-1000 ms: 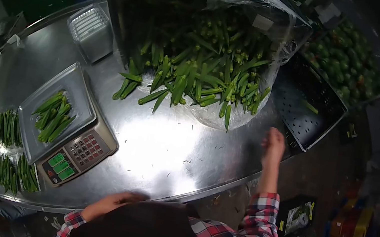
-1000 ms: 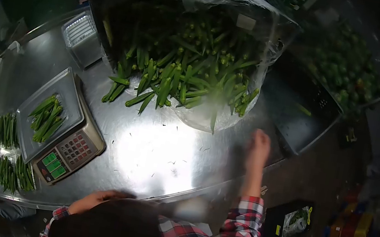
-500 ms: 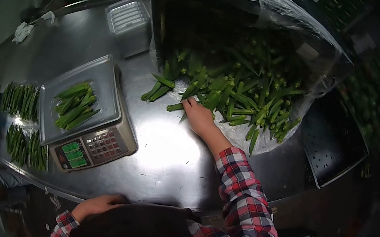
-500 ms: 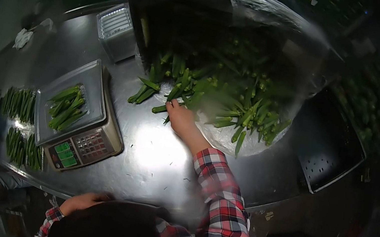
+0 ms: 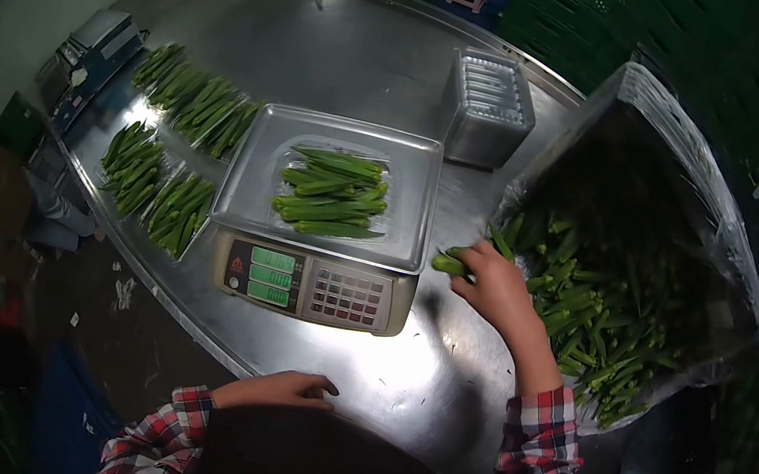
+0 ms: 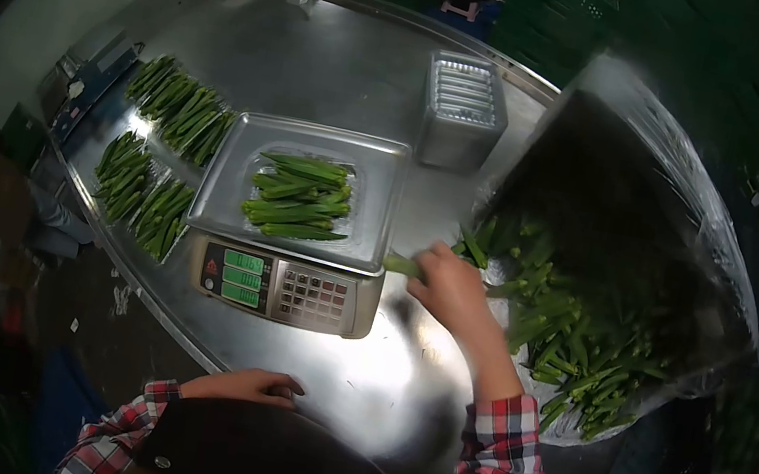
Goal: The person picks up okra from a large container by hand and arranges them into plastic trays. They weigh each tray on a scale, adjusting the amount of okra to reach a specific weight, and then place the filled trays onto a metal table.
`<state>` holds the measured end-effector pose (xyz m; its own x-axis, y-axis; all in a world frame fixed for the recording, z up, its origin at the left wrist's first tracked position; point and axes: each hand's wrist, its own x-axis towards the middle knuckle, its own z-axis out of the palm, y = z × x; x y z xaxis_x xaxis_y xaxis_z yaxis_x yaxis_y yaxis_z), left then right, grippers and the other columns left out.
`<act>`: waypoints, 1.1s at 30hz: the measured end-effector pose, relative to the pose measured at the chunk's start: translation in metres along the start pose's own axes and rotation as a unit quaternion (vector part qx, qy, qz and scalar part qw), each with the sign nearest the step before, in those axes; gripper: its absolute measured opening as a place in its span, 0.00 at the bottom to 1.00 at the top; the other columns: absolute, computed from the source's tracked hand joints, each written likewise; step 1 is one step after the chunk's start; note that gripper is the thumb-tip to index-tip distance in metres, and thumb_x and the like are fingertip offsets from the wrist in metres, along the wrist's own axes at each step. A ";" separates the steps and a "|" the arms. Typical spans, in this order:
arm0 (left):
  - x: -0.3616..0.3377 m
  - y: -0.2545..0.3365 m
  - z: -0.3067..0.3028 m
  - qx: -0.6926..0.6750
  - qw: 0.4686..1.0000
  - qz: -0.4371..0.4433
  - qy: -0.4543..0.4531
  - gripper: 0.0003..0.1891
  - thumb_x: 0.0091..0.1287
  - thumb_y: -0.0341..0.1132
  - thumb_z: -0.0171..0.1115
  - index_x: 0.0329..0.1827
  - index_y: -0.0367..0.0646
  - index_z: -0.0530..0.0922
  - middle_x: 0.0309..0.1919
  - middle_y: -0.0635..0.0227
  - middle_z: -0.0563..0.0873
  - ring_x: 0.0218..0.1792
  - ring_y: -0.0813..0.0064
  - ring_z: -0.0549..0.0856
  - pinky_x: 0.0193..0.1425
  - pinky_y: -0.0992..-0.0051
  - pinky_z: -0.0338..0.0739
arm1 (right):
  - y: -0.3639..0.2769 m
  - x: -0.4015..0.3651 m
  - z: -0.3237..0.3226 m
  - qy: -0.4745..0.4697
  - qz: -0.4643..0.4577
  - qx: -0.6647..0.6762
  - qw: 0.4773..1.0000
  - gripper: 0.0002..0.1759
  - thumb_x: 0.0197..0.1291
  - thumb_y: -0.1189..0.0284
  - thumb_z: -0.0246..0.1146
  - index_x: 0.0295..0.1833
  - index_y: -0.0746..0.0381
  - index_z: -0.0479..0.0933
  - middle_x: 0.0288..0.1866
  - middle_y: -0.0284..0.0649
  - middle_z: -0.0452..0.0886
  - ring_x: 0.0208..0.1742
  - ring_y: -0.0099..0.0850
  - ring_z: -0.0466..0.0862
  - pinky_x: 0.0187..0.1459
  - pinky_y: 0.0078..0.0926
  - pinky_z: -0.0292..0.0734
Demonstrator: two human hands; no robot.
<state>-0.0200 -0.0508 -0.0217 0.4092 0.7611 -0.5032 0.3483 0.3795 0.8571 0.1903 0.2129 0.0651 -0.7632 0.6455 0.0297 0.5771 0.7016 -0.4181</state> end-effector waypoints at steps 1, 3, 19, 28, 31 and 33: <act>0.001 -0.001 0.000 -0.004 1.000 0.003 -0.005 0.24 0.65 0.48 0.58 0.57 0.40 0.71 0.37 0.59 0.82 0.40 0.69 0.81 0.46 0.72 0.74 | -0.018 0.022 -0.005 -0.007 -0.047 -0.040 0.998 0.14 0.47 0.68 0.63 0.41 0.61 0.77 0.37 0.42 0.74 0.37 0.42 0.79 0.39 0.38 0.75; -0.002 0.002 -0.001 -0.017 1.000 0.000 -0.008 0.24 0.65 0.48 0.58 0.57 0.41 0.71 0.38 0.60 0.82 0.40 0.70 0.81 0.45 0.73 0.75 | -0.057 0.068 -0.012 -0.020 -0.092 -0.075 0.993 0.13 0.47 0.68 0.63 0.39 0.61 0.77 0.38 0.43 0.75 0.38 0.44 0.79 0.40 0.38 0.75; -0.008 -0.057 -0.010 -0.113 0.993 0.033 -0.007 0.23 0.65 0.46 0.58 0.58 0.41 0.72 0.42 0.62 0.81 0.41 0.74 0.80 0.47 0.75 0.73 | -0.090 0.140 0.036 -0.042 -0.146 -0.147 0.977 0.20 0.52 0.66 0.63 0.51 0.58 0.73 0.43 0.43 0.78 0.39 0.45 0.80 0.40 0.39 0.76; 0.002 -0.048 -0.001 -0.113 0.991 0.061 -0.045 0.21 0.67 0.42 0.56 0.58 0.39 0.71 0.39 0.65 0.80 0.39 0.78 0.79 0.45 0.79 0.72 | -0.078 0.101 -0.011 0.132 -0.126 -0.032 0.983 0.14 0.50 0.73 0.67 0.43 0.63 0.76 0.37 0.41 0.78 0.36 0.35 0.82 0.36 0.27 0.77; -0.004 -0.040 0.000 -0.151 0.986 0.028 -0.066 0.21 0.68 0.41 0.55 0.59 0.39 0.69 0.42 0.65 0.79 0.45 0.78 0.78 0.49 0.79 0.71 | -0.073 0.079 -0.024 0.128 -0.063 0.029 0.989 0.14 0.51 0.71 0.66 0.45 0.59 0.75 0.37 0.41 0.77 0.36 0.39 0.81 0.36 0.31 0.75; -0.004 -0.043 0.004 -0.163 0.984 0.039 -0.057 0.21 0.68 0.42 0.55 0.59 0.39 0.70 0.40 0.65 0.80 0.42 0.78 0.78 0.47 0.79 0.72 | -0.063 0.070 -0.025 0.125 -0.045 0.021 0.991 0.15 0.51 0.71 0.66 0.45 0.60 0.75 0.36 0.41 0.77 0.36 0.38 0.80 0.36 0.30 0.75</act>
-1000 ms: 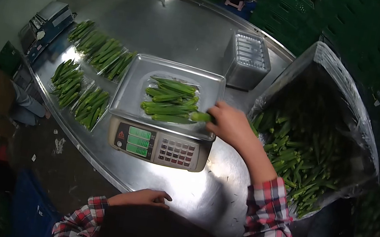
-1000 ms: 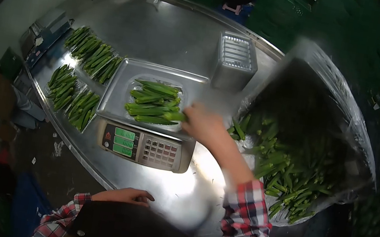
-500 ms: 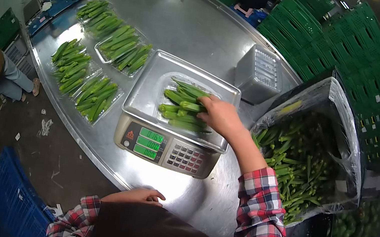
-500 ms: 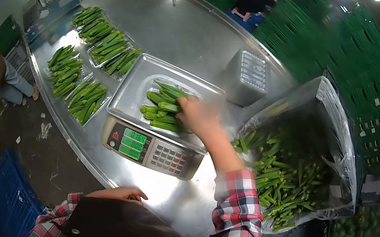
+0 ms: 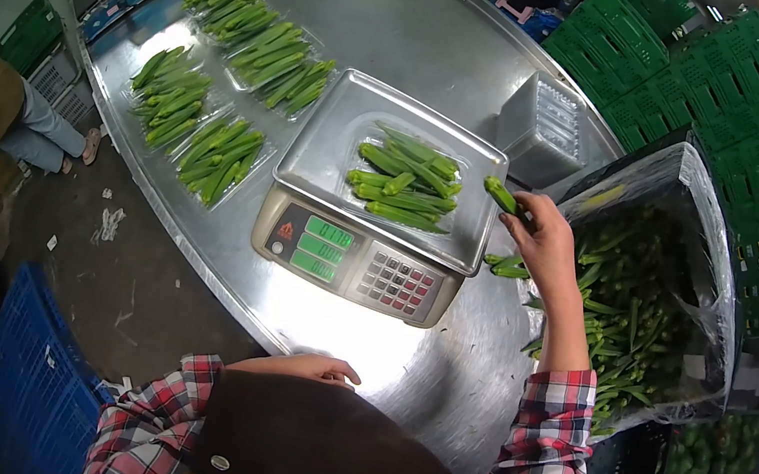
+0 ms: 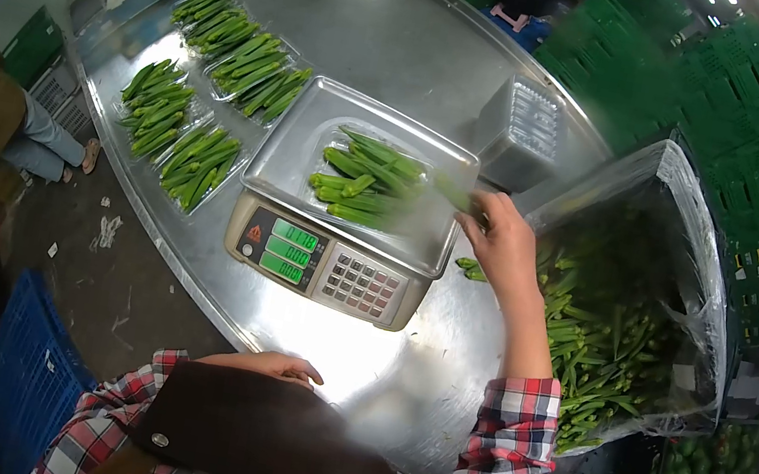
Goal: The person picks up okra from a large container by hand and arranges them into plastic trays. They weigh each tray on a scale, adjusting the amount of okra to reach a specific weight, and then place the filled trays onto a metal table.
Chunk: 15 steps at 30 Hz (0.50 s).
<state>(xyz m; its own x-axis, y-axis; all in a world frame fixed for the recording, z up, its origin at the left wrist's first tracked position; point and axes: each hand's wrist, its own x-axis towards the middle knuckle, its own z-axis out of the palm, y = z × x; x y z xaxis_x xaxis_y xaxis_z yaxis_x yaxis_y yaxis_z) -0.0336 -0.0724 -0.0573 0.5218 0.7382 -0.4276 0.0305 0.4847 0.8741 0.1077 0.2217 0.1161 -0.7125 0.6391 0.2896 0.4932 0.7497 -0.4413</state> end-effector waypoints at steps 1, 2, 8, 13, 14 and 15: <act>0.001 -0.006 0.002 -0.001 1.000 0.016 0.011 0.21 0.67 0.43 0.56 0.58 0.38 0.71 0.38 0.66 0.80 0.38 0.78 0.79 0.44 0.79 0.72 | 0.004 -0.003 -0.001 -0.003 0.006 -0.005 1.000 0.15 0.51 0.71 0.66 0.45 0.60 0.75 0.36 0.41 0.77 0.36 0.38 0.80 0.37 0.30 0.75; 0.001 -0.005 0.003 -0.003 0.999 0.032 0.022 0.21 0.67 0.43 0.56 0.57 0.38 0.71 0.36 0.66 0.81 0.35 0.79 0.79 0.42 0.79 0.73 | 0.007 -0.006 -0.001 -0.005 0.012 -0.011 1.000 0.15 0.51 0.71 0.66 0.45 0.60 0.75 0.36 0.41 0.78 0.36 0.38 0.80 0.37 0.30 0.74; -0.028 0.058 -0.027 0.160 0.983 0.000 0.087 0.19 0.65 0.43 0.58 0.52 0.38 0.75 0.36 0.60 0.83 0.36 0.75 0.80 0.42 0.76 0.74 | 0.012 -0.007 0.001 -0.016 0.039 -0.003 0.999 0.15 0.52 0.72 0.66 0.46 0.61 0.76 0.37 0.42 0.78 0.37 0.39 0.80 0.38 0.30 0.74; -0.021 0.105 -0.091 0.348 0.811 0.199 0.426 0.10 0.62 0.35 0.60 0.40 0.37 0.79 0.31 0.60 0.81 0.32 0.65 0.81 0.39 0.71 0.75 | 0.026 -0.007 0.005 -0.013 0.058 0.024 0.998 0.15 0.51 0.71 0.67 0.45 0.63 0.76 0.38 0.44 0.79 0.38 0.41 0.80 0.39 0.30 0.74; -0.019 0.127 -0.104 0.366 0.782 0.218 0.455 0.12 0.60 0.36 0.61 0.41 0.37 0.78 0.33 0.59 0.81 0.36 0.63 0.81 0.42 0.70 0.74 | 0.029 -0.010 0.004 -0.016 0.071 0.025 0.997 0.15 0.51 0.71 0.67 0.44 0.63 0.76 0.38 0.45 0.79 0.38 0.41 0.80 0.39 0.31 0.74; -0.015 0.147 -0.114 0.383 0.751 0.238 0.483 0.14 0.59 0.36 0.63 0.43 0.36 0.78 0.36 0.58 0.81 0.39 0.62 0.80 0.45 0.69 0.74 | 0.033 -0.014 0.003 -0.018 0.085 0.025 0.996 0.15 0.51 0.71 0.67 0.44 0.64 0.76 0.38 0.45 0.79 0.38 0.42 0.80 0.39 0.31 0.74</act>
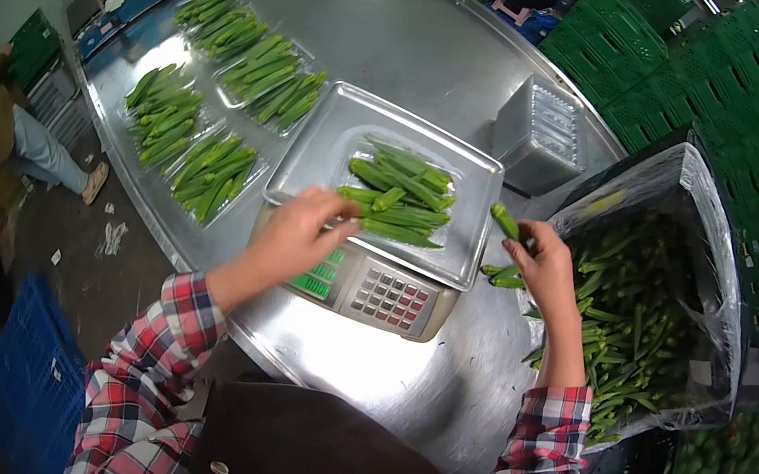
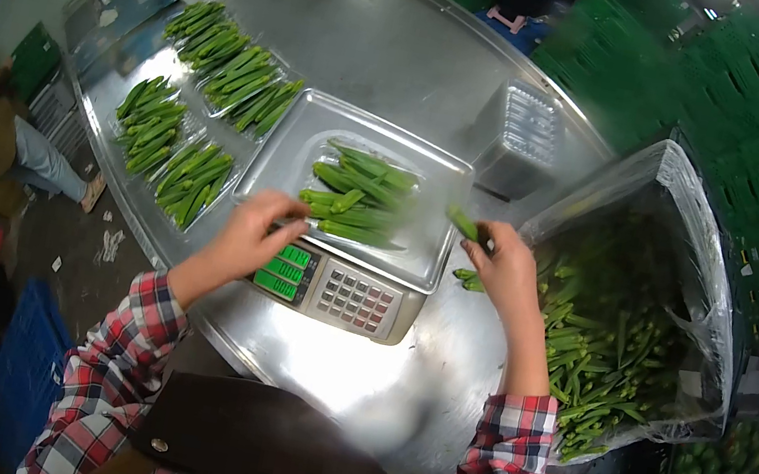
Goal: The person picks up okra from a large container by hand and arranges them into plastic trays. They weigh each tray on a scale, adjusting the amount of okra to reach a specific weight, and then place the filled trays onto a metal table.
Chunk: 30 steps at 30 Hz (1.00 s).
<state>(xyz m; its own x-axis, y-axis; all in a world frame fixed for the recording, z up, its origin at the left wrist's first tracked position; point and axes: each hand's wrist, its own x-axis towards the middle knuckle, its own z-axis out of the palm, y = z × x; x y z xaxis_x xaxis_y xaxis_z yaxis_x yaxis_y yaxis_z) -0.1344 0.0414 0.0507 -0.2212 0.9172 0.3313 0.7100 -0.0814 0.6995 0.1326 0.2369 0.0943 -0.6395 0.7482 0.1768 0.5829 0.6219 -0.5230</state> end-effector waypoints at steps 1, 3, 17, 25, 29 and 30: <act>0.017 0.000 0.002 0.039 0.999 0.025 0.017 0.16 0.58 0.37 0.64 0.44 0.36 0.77 0.38 0.58 0.81 0.42 0.60 0.79 0.47 0.68 0.73 | 0.011 -0.006 0.000 -0.021 0.006 0.010 1.000 0.15 0.49 0.71 0.68 0.43 0.64 0.76 0.37 0.47 0.79 0.38 0.43 0.80 0.40 0.32 0.74; 0.044 0.002 0.010 0.115 0.989 0.075 0.054 0.20 0.56 0.39 0.65 0.47 0.36 0.76 0.41 0.58 0.80 0.47 0.58 0.77 0.52 0.67 0.71 | 0.020 -0.027 -0.002 -0.088 0.062 -0.012 0.994 0.16 0.49 0.68 0.67 0.43 0.63 0.77 0.36 0.47 0.80 0.37 0.45 0.80 0.40 0.34 0.74; 0.063 -0.034 0.011 0.113 0.983 0.108 -0.098 0.21 0.55 0.24 0.54 0.54 0.44 0.75 0.53 0.60 0.76 0.59 0.62 0.72 0.67 0.58 0.58 | 0.032 -0.049 0.034 -0.015 0.061 0.098 0.993 0.13 0.57 0.68 0.61 0.44 0.65 0.76 0.40 0.47 0.79 0.36 0.41 0.80 0.39 0.33 0.75; 0.044 -0.060 0.021 -0.018 0.973 -0.231 0.016 0.23 0.59 0.26 0.55 0.60 0.41 0.68 0.38 0.61 0.79 0.34 0.71 0.80 0.42 0.74 0.75 | 0.013 0.010 0.088 -0.099 0.180 0.166 0.965 0.19 0.55 0.64 0.60 0.44 0.70 0.77 0.35 0.56 0.81 0.41 0.49 0.81 0.46 0.33 0.74; 0.040 -0.062 0.034 -0.092 0.976 -0.176 0.091 0.25 0.58 0.24 0.56 0.62 0.42 0.67 0.32 0.64 0.77 0.30 0.76 0.78 0.38 0.78 0.74 | 0.018 0.012 0.103 -0.079 0.204 0.213 0.952 0.16 0.58 0.66 0.59 0.42 0.70 0.76 0.28 0.48 0.81 0.26 0.37 0.81 0.30 0.29 0.75; 0.035 -0.058 0.032 -0.127 0.974 -0.147 0.116 0.28 0.58 0.22 0.55 0.64 0.40 0.64 0.31 0.68 0.74 0.30 0.79 0.76 0.37 0.81 0.73 | 0.010 0.008 0.092 -0.079 0.227 0.260 0.935 0.15 0.59 0.66 0.59 0.41 0.70 0.76 0.26 0.45 0.80 0.23 0.33 0.79 0.25 0.27 0.73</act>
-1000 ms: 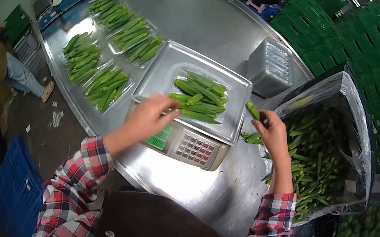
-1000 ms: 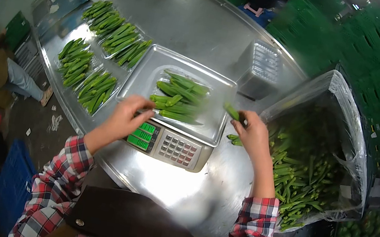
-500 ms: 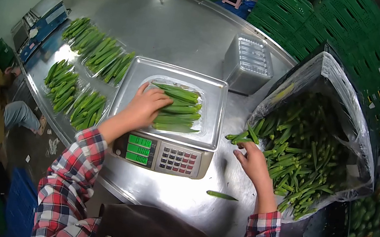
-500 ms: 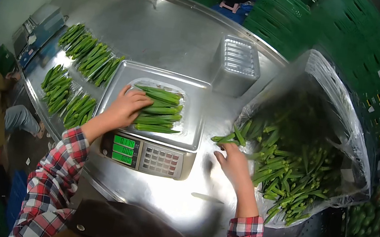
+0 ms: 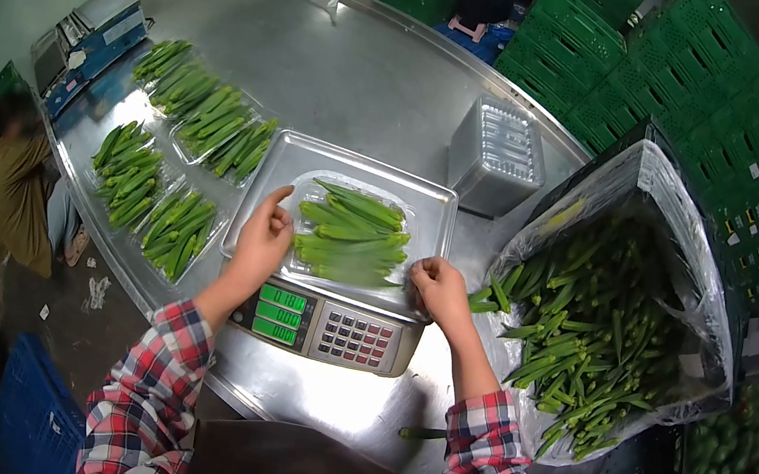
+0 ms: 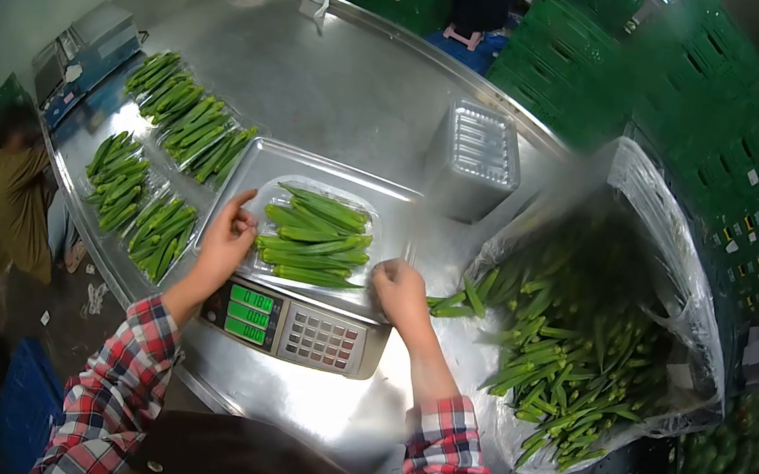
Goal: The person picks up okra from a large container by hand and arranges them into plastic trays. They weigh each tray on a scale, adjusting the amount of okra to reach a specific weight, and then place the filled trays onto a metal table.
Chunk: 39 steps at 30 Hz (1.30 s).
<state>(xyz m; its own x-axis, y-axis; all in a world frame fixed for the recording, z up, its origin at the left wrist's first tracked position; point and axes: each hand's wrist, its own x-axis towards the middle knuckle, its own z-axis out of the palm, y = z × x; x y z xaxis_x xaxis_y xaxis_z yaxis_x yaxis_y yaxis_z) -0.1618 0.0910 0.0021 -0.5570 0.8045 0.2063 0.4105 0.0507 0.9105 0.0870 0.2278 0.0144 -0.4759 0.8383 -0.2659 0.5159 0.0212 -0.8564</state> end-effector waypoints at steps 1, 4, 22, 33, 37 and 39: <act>-0.004 0.006 -0.003 -0.088 0.995 -0.036 0.008 0.29 0.58 0.22 0.55 0.65 0.39 0.63 0.32 0.69 0.74 0.31 0.80 0.76 0.37 0.81 0.73 | -0.008 -0.008 -0.003 -0.007 0.023 0.050 0.998 0.14 0.59 0.67 0.59 0.41 0.69 0.76 0.24 0.43 0.79 0.19 0.29 0.77 0.20 0.25 0.71; -0.022 0.034 -0.016 -0.343 0.925 -0.159 0.019 0.31 0.58 0.22 0.55 0.66 0.34 0.58 0.36 0.69 0.73 0.33 0.81 0.75 0.38 0.80 0.75 | -0.009 -0.024 0.005 -0.023 -0.007 0.094 0.995 0.13 0.61 0.68 0.58 0.41 0.69 0.74 0.22 0.37 0.76 0.15 0.21 0.71 0.14 0.21 0.64; -0.101 0.034 -0.040 -0.478 0.829 -0.288 0.017 0.22 0.71 0.38 0.45 0.66 0.44 0.59 0.44 0.61 0.79 0.37 0.66 0.84 0.29 0.73 0.81 | -0.056 -0.063 0.007 0.067 -0.306 -0.149 0.938 0.08 0.57 0.69 0.61 0.39 0.61 0.78 0.31 0.40 0.74 0.30 0.35 0.76 0.32 0.29 0.72; -0.112 0.024 -0.050 -0.495 0.823 -0.276 -0.047 0.20 0.71 0.37 0.48 0.64 0.40 0.62 0.39 0.60 0.81 0.39 0.70 0.83 0.36 0.72 0.82 | -0.081 -0.066 0.008 -0.091 -0.245 -0.324 0.909 0.11 0.57 0.67 0.59 0.40 0.62 0.80 0.36 0.44 0.75 0.36 0.43 0.79 0.39 0.36 0.75; -0.113 0.017 -0.048 -0.488 0.828 -0.269 -0.057 0.23 0.71 0.36 0.48 0.65 0.36 0.60 0.38 0.60 0.82 0.38 0.74 0.82 0.40 0.77 0.80 | -0.080 -0.061 0.005 -0.138 -0.212 -0.294 0.922 0.13 0.54 0.65 0.63 0.36 0.64 0.81 0.35 0.45 0.78 0.36 0.41 0.80 0.40 0.34 0.75; -0.114 0.013 -0.048 -0.487 0.828 -0.273 -0.050 0.22 0.71 0.35 0.47 0.65 0.34 0.60 0.38 0.60 0.82 0.38 0.74 0.82 0.42 0.78 0.78 | -0.080 -0.058 0.001 -0.160 -0.173 -0.225 0.945 0.14 0.52 0.64 0.65 0.35 0.66 0.81 0.31 0.42 0.78 0.33 0.35 0.79 0.38 0.29 0.74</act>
<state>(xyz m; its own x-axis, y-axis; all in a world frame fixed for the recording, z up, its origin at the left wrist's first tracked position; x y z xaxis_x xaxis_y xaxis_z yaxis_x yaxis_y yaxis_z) -0.1275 -0.0284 0.0074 -0.3843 0.8669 -0.3174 -0.6872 -0.0391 0.7254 0.0725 0.1768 0.0982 -0.8256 0.5325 -0.1865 0.5064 0.5536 -0.6612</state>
